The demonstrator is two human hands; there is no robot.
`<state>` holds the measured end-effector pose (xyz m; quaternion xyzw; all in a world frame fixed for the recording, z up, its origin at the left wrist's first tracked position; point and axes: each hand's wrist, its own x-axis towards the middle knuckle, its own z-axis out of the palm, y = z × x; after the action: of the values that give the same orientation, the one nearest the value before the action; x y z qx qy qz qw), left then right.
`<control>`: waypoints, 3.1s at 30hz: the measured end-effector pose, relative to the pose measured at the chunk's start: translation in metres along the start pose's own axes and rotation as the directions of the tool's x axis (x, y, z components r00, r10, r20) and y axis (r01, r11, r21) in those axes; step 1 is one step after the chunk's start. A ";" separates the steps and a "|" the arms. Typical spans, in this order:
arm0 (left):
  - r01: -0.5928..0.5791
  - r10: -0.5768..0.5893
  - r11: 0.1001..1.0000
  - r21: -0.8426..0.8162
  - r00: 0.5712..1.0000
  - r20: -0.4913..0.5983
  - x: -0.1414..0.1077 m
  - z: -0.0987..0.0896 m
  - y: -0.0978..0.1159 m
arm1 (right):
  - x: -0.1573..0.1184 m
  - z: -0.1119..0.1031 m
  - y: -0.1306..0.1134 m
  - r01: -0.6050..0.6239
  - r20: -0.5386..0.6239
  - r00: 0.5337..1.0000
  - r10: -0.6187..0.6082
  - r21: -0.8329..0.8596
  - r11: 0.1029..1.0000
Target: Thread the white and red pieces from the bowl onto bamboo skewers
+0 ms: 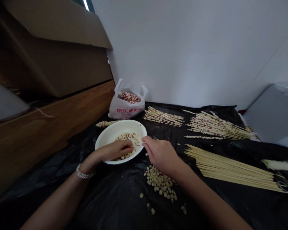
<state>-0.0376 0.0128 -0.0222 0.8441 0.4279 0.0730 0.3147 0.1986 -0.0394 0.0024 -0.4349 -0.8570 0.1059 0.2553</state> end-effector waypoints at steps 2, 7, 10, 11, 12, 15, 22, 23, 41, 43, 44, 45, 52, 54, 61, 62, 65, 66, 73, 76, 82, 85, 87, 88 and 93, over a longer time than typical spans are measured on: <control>-0.014 -0.003 0.995 -0.094 0.984 -0.178 0.001 0.000 0.001 | 0.000 -0.003 -0.002 -0.006 -0.003 1.000 0.006 0.029 1.000; -0.081 -0.248 0.646 -0.759 0.918 -0.310 0.003 -0.009 0.007 | -0.002 -0.011 -0.010 -0.105 -0.038 0.991 0.125 0.332 0.937; -0.079 -0.259 0.094 -0.992 0.961 -0.101 0.000 -0.020 0.005 | -0.002 -0.018 -0.017 -0.196 -0.007 0.969 0.247 0.591 0.783; -0.048 -0.238 -0.083 -0.995 0.971 -0.027 -0.001 -0.023 0.003 | -0.002 -0.021 -0.019 -0.215 0.009 0.962 0.271 0.638 0.739; -0.014 -0.214 -0.233 -0.972 0.976 0.037 -0.002 -0.026 0.002 | -0.001 -0.023 -0.021 -0.231 0.027 0.957 0.289 0.673 0.703; 0.038 -0.152 -0.485 -0.874 0.980 0.127 -0.003 -0.028 0.000 | 0.000 -0.026 -0.026 -0.275 0.090 0.945 0.314 0.738 0.617; 0.088 -0.117 -0.532 -0.842 0.977 0.176 -0.001 -0.024 0.002 | 0.004 0.012 -0.015 -0.399 0.167 0.899 0.405 0.693 0.601; 0.085 -0.116 -0.530 -0.844 0.978 0.172 -0.001 -0.024 0.001 | 0.006 0.021 -0.010 -0.405 0.156 0.893 0.421 0.685 0.605; 0.080 -0.032 -0.586 -0.806 0.992 0.121 -0.019 -0.035 0.023 | 0.007 0.041 0.006 -0.439 0.030 0.811 0.584 0.691 0.574; 0.087 -0.024 -0.592 -0.802 0.992 0.125 -0.020 -0.034 0.025 | -0.004 0.032 0.012 -0.444 0.019 0.822 0.569 0.646 0.621; 0.088 -0.028 -0.595 -0.799 0.991 0.130 -0.020 -0.033 0.026 | -0.008 0.027 0.015 -0.434 -0.010 0.828 0.561 0.621 0.652; 0.089 -0.035 -0.601 -0.795 0.990 0.137 -0.019 -0.032 0.027 | -0.011 0.022 0.017 -0.421 -0.051 0.829 0.556 0.597 0.683; 0.163 -0.042 -0.627 -0.762 0.969 0.242 0.001 -0.023 0.029 | -0.015 0.003 0.001 -0.359 -0.066 0.863 0.501 0.617 0.700; 0.204 -0.039 -0.612 -0.764 0.957 0.288 0.008 -0.019 0.032 | -0.017 0.002 -0.006 -0.376 0.031 0.878 0.478 0.664 0.646; 0.216 -0.084 -0.548 -0.808 0.947 0.310 0.002 -0.005 0.043 | -0.026 0.003 -0.021 -0.444 0.286 0.874 0.392 0.796 0.411; 0.196 -0.101 -0.525 -0.828 0.952 0.290 0.000 -0.005 0.043 | -0.028 0.005 -0.022 -0.439 0.304 0.874 0.378 0.827 0.349; 0.134 -0.147 -0.476 -0.869 0.962 0.229 -0.005 -0.004 0.043 | -0.030 0.012 -0.023 -0.436 0.355 0.869 0.343 0.879 0.195; 0.118 -0.163 -0.467 -0.877 0.963 0.216 -0.005 -0.004 0.043 | -0.031 0.014 -0.023 -0.434 0.366 0.869 0.333 0.887 0.158; 0.006 -0.300 -0.445 -0.896 0.941 0.155 -0.003 -0.004 0.043 | -0.032 0.019 -0.026 -0.397 0.365 0.889 0.274 0.915 0.067; -0.022 -0.345 -0.413 -0.910 0.929 0.134 -0.002 -0.003 0.044 | -0.033 0.016 -0.027 -0.427 0.390 0.875 0.287 0.901 0.079; -0.067 -0.416 -0.328 -0.942 0.906 0.080 -0.001 -0.002 0.046 | -0.038 0.015 -0.022 -0.487 0.457 0.855 0.246 0.870 0.079; -0.069 -0.457 -0.264 -0.962 0.887 0.062 -0.003 -0.002 0.048 | -0.040 0.016 -0.021 -0.532 0.509 0.839 0.194 0.842 0.092; -0.067 -0.472 -0.230 -0.971 0.880 0.051 -0.003 -0.002 0.049 | -0.042 0.016 -0.022 -0.554 0.536 0.829 0.160 0.827 0.094; -0.064 -0.470 -0.221 -0.973 0.882 0.049 -0.003 -0.001 0.049 | -0.042 0.016 -0.023 -0.560 0.545 0.826 0.147 0.824 0.088; -0.054 -0.427 -0.193 -0.980 0.903 0.035 -0.001 0.002 0.045 | -0.042 0.014 -0.030 -0.579 0.568 0.814 0.122 0.810 0.091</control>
<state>-0.0070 -0.0082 0.0025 0.2040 0.3859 0.4553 0.7760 0.1908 -0.0908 -0.0119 -0.3417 -0.4869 0.7557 0.2740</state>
